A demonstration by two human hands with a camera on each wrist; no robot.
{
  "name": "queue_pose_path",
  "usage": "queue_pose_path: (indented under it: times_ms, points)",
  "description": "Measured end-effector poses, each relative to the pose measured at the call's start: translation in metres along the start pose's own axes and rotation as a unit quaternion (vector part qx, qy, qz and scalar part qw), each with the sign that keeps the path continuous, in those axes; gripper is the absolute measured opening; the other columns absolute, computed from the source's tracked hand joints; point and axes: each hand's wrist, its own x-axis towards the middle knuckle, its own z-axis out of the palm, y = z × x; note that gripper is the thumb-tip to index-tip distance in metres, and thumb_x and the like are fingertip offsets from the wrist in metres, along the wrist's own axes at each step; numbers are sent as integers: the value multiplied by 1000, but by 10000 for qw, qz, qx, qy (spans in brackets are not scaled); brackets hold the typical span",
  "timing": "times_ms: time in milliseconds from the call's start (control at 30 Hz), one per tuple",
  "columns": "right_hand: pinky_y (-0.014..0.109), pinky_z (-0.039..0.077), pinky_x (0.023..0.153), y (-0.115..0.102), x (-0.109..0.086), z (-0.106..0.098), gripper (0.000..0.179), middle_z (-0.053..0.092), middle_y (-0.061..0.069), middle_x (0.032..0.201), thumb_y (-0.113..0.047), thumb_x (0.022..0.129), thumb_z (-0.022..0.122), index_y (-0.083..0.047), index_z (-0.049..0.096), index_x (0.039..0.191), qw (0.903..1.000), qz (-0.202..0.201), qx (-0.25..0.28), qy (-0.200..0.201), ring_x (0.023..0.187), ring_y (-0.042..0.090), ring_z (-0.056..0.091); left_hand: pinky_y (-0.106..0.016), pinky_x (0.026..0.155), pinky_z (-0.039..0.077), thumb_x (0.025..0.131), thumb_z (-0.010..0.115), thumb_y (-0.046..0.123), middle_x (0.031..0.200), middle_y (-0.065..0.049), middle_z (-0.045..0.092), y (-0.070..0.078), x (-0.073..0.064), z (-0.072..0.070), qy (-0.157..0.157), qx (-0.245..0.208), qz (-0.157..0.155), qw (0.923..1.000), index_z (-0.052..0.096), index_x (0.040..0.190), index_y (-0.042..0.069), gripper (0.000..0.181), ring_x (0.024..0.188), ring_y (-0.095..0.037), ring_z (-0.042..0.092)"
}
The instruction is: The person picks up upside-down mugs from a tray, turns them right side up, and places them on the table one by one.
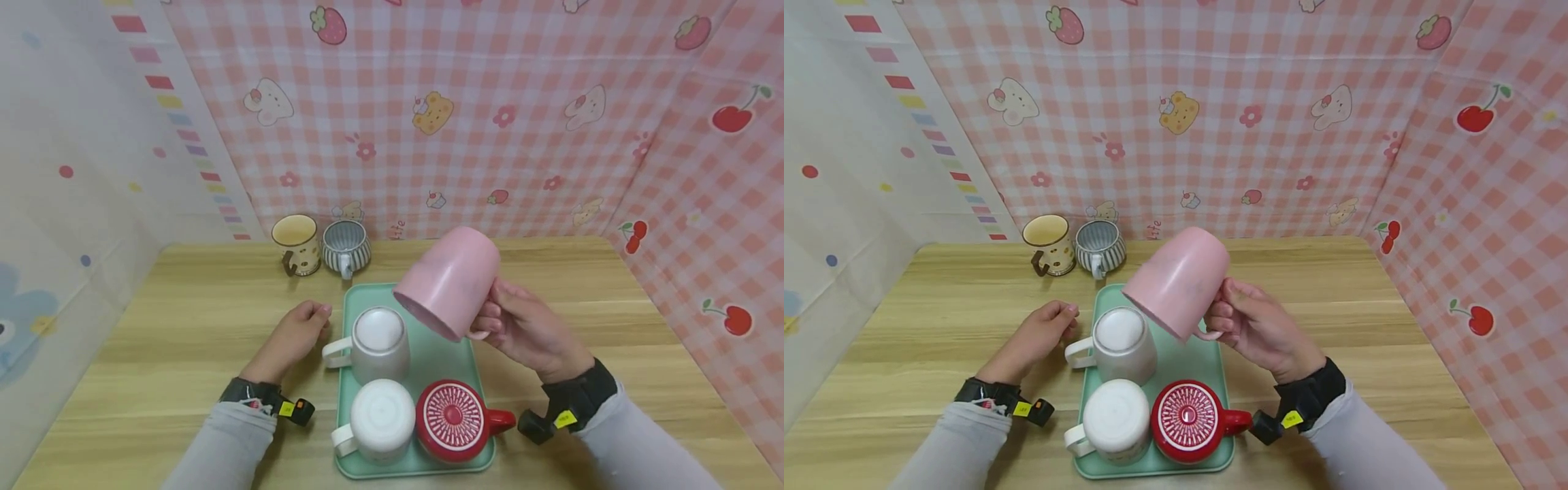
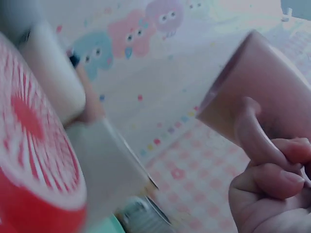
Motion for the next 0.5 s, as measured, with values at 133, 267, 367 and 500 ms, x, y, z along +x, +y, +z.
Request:
queue_pose_path:
  times_ms: [133, 267, 367, 500]
  points:
    - [25, 26, 70, 10, 5, 0, 42, 54, 1, 90, -24, 115, 22, -8, 60, 107, 9971, 43, 754, -87, 77, 14, 32, -37, 86, 47, 112, 40, 43, 109, -12, 65, 0, 1, 1, -17, -68, 8, 10000, 61, 121, 8, 42, 101, -27, 58]
    - [23, 30, 69, 19, 9, 1, 42, 59, 0, 91, -28, 115, 25, -10, 61, 102, 9920, 205, 1227, 192, 77, 12, 34, -36, 86, 46, 112, 41, 42, 108, -12, 64, 0, 1, 2, -7, -79, 53, 10000, 61, 120, 7, 41, 100, -27, 57]
    - [22, 32, 67, 23, 13, 0, 44, 59, 1, 90, -33, 114, 24, -10, 60, 102, 9872, 287, 1508, 441, 77, 11, 36, -37, 86, 46, 112, 41, 41, 107, -12, 64, 0, 1, 2, 0, -49, 85, 10000, 61, 119, 6, 41, 100, -27, 57]
    - [21, 36, 66, 28, 19, -1, 46, 58, 1, 88, -36, 114, 23, -11, 59, 104, 9817, 212, 1756, 708, 76, 11, 38, -37, 85, 46, 112, 41, 42, 107, -12, 65, 1, 0, 2, -7, 9, 80, 10000, 61, 120, 6, 42, 100, -27, 57]
